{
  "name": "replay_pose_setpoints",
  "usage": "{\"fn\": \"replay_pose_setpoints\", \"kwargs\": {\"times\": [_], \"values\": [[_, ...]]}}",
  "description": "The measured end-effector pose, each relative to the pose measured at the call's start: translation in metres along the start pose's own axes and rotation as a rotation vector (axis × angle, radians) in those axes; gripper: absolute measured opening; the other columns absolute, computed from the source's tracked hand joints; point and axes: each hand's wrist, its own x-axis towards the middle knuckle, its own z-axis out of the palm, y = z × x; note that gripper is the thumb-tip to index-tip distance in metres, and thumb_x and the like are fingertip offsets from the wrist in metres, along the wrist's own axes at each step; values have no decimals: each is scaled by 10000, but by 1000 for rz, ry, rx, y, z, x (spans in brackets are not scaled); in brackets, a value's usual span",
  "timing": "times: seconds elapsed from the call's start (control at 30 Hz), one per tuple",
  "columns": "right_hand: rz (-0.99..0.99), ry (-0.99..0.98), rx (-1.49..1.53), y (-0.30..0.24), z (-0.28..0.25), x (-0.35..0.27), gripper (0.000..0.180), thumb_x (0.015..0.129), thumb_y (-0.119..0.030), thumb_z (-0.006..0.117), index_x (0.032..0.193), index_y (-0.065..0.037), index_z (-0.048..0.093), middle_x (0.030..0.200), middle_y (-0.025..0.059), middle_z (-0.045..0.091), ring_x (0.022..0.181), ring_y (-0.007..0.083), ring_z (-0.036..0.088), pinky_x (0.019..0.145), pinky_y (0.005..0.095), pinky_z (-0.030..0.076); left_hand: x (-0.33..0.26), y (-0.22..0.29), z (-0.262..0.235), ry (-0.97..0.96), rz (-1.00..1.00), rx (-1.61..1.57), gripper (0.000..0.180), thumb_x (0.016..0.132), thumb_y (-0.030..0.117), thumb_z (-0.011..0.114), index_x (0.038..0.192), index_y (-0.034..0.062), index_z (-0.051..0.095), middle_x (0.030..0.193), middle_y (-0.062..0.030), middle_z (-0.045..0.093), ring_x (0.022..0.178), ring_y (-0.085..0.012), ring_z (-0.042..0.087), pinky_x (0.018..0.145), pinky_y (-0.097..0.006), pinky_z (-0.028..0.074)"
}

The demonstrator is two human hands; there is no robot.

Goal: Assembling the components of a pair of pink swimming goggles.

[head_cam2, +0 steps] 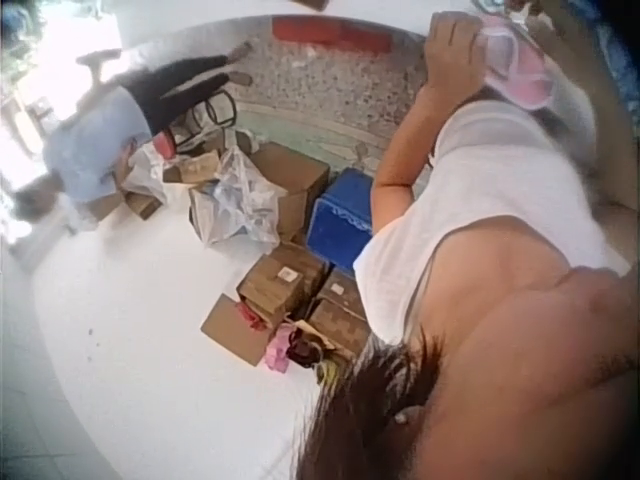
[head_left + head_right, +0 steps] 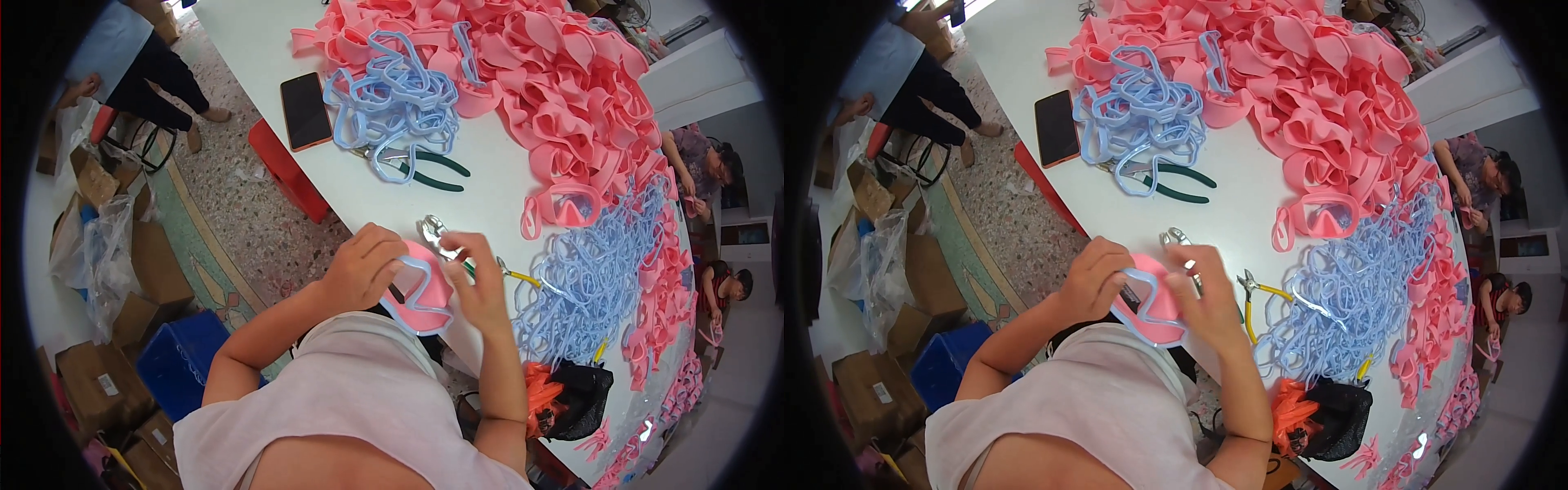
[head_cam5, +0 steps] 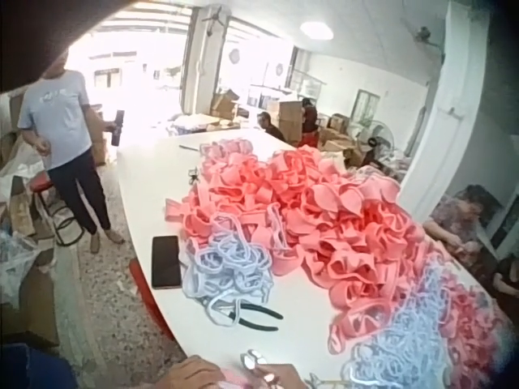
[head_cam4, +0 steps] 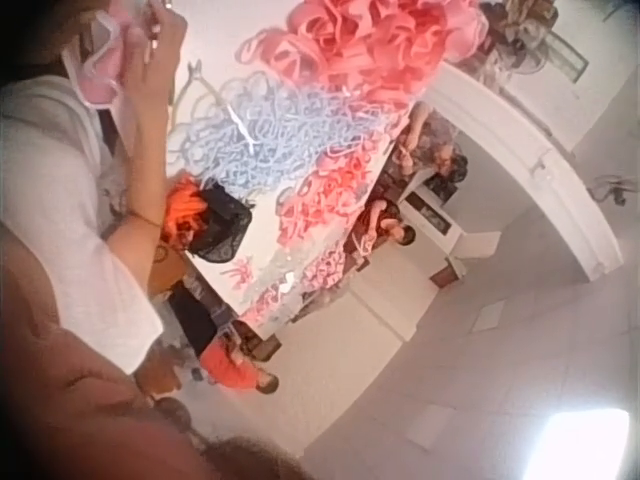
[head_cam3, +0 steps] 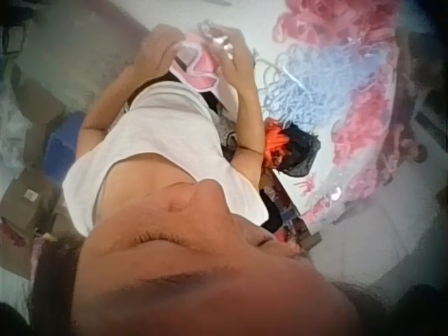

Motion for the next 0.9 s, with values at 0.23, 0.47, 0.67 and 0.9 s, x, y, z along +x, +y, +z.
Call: {"fn": "replay_pose_setpoints", "kwargs": {"times": [0.23, 0.47, 0.67, 0.9], "values": [[299, -399, 749, -5, -16, -9, 623, 858, -62, 688, 1412, -7, 410, 1085, 27, 587, 965, 123, 541, 880, 256, 432, 9, -4, -11, 48, 25, -75, 224, 982, 169, 477, 950, -20, 593, 893, -130, 577, 780, -230, 530, 690, -323, 444], [349, -28, -260, -5, 3, 12, 405, 707, -21, 705, 1087, -46, 568, 672, 79, 589, 607, 204, 604, 603, 334, 483, 14, -1, -2, 9, 187, 36, 186, 940, 147, 532, 967, -24, 598, 903, -157, 591, 769, -278, 547, 682, -350, 451], [37, 121, -254, -22, -6, 10, 353, 736, -66, 697, 1070, -51, 585, 906, 89, 624, 829, 266, 598, 726, 381, 460, 11, -11, -4, 163, 126, 87, 158, 940, 133, 536, 972, -15, 585, 906, -147, 586, 772, -289, 540, 690, -369, 453], [-242, 229, -768, -51, 38, -1, 247, 849, -162, 648, 1059, -36, 611, 1008, 62, 625, 924, 259, 526, 826, 426, 288, 5, -4, 8, 400, 36, 135, 205, 983, 199, 491, 1016, 7, 556, 948, -127, 567, 831, -269, 525, 719, -357, 429]]}}
